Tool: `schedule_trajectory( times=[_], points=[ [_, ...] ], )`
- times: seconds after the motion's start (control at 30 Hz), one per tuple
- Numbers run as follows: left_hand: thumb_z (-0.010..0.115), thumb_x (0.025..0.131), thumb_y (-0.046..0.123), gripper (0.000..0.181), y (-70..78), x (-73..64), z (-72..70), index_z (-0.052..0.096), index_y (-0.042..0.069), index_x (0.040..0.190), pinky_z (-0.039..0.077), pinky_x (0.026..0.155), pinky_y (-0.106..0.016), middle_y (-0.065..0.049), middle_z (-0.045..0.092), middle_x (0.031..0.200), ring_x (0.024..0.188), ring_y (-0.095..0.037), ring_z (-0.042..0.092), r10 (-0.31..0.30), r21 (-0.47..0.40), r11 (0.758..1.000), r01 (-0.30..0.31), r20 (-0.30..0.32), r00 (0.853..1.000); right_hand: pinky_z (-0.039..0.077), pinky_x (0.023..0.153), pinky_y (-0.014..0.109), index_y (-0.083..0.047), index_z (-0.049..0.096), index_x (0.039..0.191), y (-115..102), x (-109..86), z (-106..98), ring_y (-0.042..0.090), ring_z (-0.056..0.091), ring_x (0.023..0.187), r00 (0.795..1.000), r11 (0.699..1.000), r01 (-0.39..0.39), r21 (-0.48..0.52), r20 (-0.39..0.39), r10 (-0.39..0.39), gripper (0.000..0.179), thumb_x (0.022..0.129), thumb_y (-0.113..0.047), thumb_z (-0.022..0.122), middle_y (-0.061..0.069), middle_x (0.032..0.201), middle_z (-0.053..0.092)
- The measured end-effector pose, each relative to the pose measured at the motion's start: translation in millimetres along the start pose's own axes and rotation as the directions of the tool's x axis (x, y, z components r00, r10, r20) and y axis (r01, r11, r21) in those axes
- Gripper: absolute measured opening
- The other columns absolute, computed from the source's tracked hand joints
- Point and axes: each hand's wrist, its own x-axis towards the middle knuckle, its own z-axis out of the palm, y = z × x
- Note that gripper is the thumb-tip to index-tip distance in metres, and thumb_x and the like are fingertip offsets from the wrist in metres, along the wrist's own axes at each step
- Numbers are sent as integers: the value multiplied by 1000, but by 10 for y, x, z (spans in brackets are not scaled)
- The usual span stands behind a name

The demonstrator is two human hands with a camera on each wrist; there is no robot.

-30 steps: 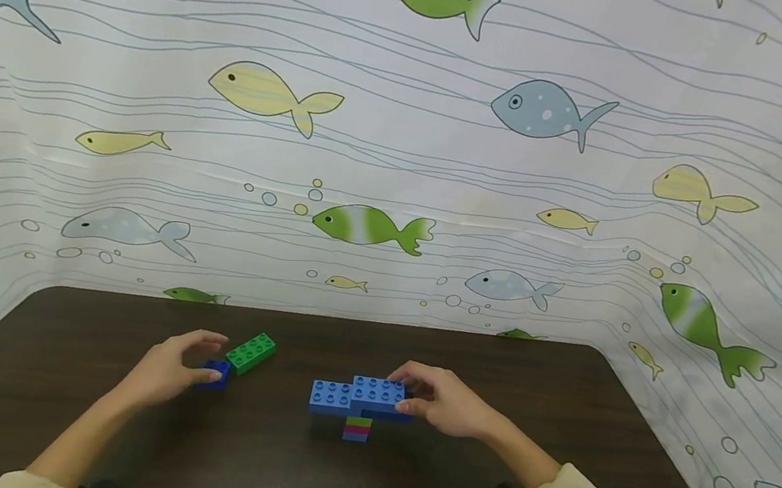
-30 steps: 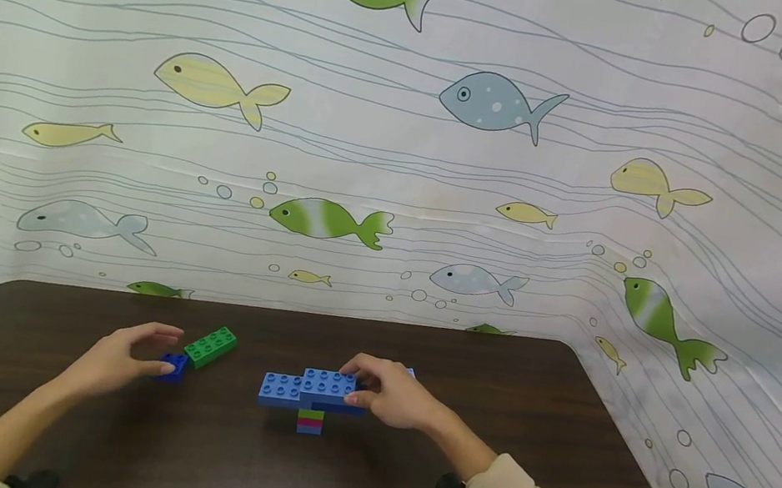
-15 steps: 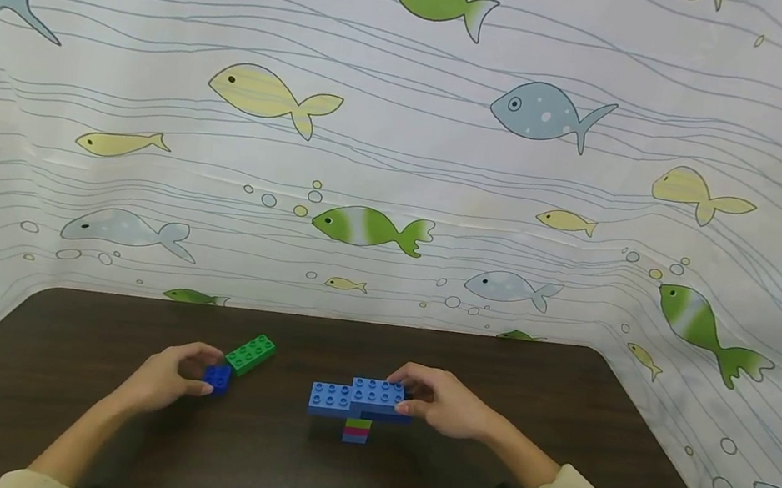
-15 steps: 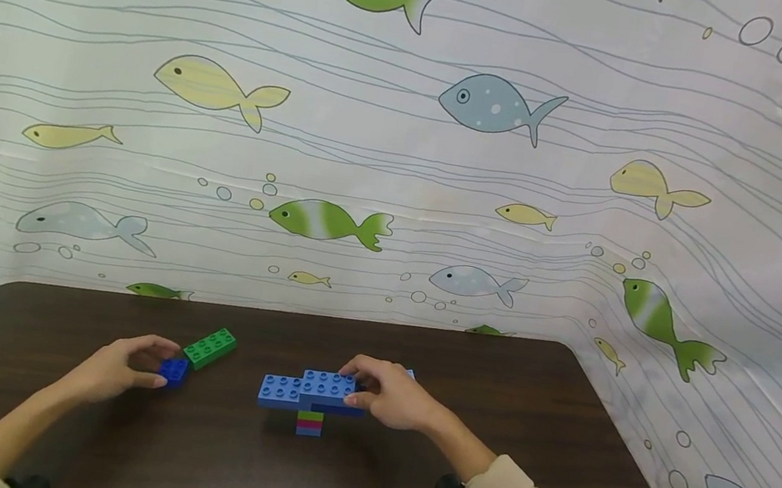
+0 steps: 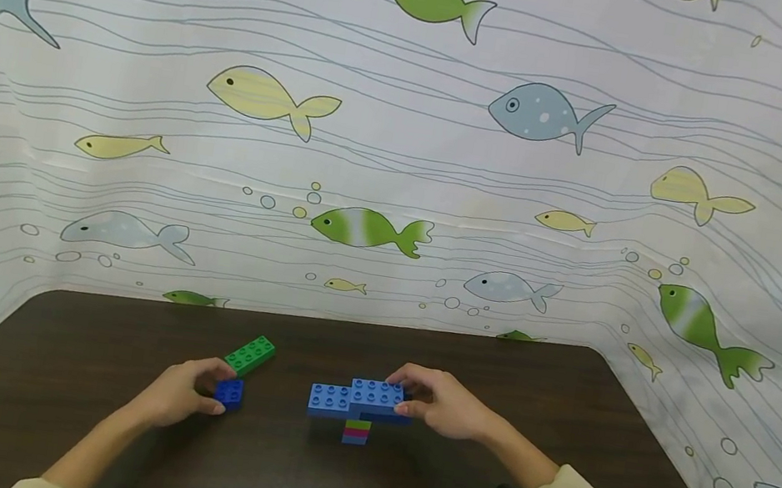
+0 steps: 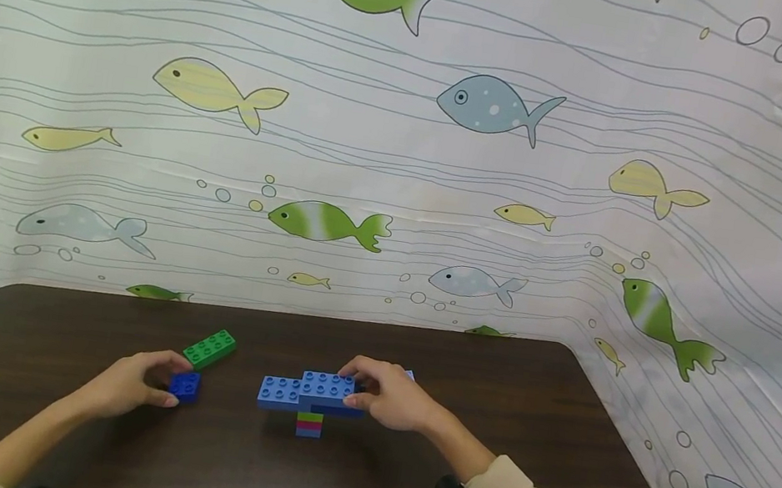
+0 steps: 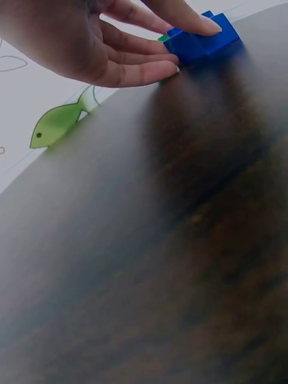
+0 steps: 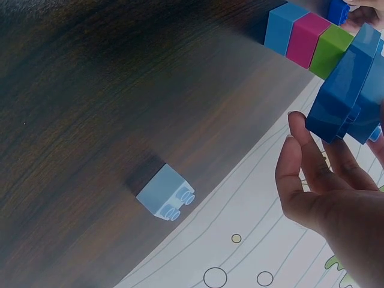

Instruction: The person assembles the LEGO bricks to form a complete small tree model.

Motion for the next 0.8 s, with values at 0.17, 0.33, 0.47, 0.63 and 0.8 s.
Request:
schedule_trajectory(
  times=[0.17, 0.33, 0.47, 0.63, 0.8],
  points=[
    [78, 68, 8, 40, -12, 6, 29, 61, 3, 104, 47, 71, -42, -7, 62, 98, 89, -26, 57, -8, 21, 1000, 8, -6, 1000, 48, 78, 31, -11, 55, 114, -4, 0, 2, 19, 55, 91, 1000, 1000, -4, -3, 0, 4, 26, 88, -12, 61, 6, 106, 58],
    [77, 69, 8, 39, -11, -1, 40, 60, 2, 104, 47, 70, -41, -7, 62, 98, 89, -26, 57, -6, 9, 1000, 6, -11, 1000, 47, 77, 30, -11, 55, 114, 1, -8, 3, 18, 54, 90, 1000, 1000, -5, -7, 1, 5, 27, 88, -12, 61, 4, 105, 58],
    [76, 71, 7, 37, -4, -16, 42, 60, 2, 104, 48, 70, -40, -9, 61, 100, 90, -27, 57, 10, 4, 1000, -10, -13, 1000, 47, 74, 27, -11, 55, 114, 2, -14, 4, 17, 54, 87, 1000, 1000, 1, -8, 3, -1, 26, 88, -11, 60, 3, 103, 59],
    [74, 73, 8, 36, 43, -32, 21, 60, 0, 105, 47, 74, -46, -11, 62, 100, 94, -33, 57, 43, 18, 999, -43, -28, 999, 47, 74, 27, -11, 56, 114, 0, -12, 3, 17, 54, 86, 1000, 1000, 0, 0, 3, 0, 26, 88, -11, 60, 3, 103, 59],
    [73, 76, 12, 36, 138, -45, -15, 60, 0, 108, 42, 80, -55, -18, 61, 106, 103, -42, 52, 65, 32, 997, -63, -53, 996, 47, 74, 26, -11, 56, 114, -2, -5, 1, 17, 54, 86, 1000, 1000, 1, -2, 1, -1, 26, 88, -11, 60, 3, 103, 59]
  ],
)
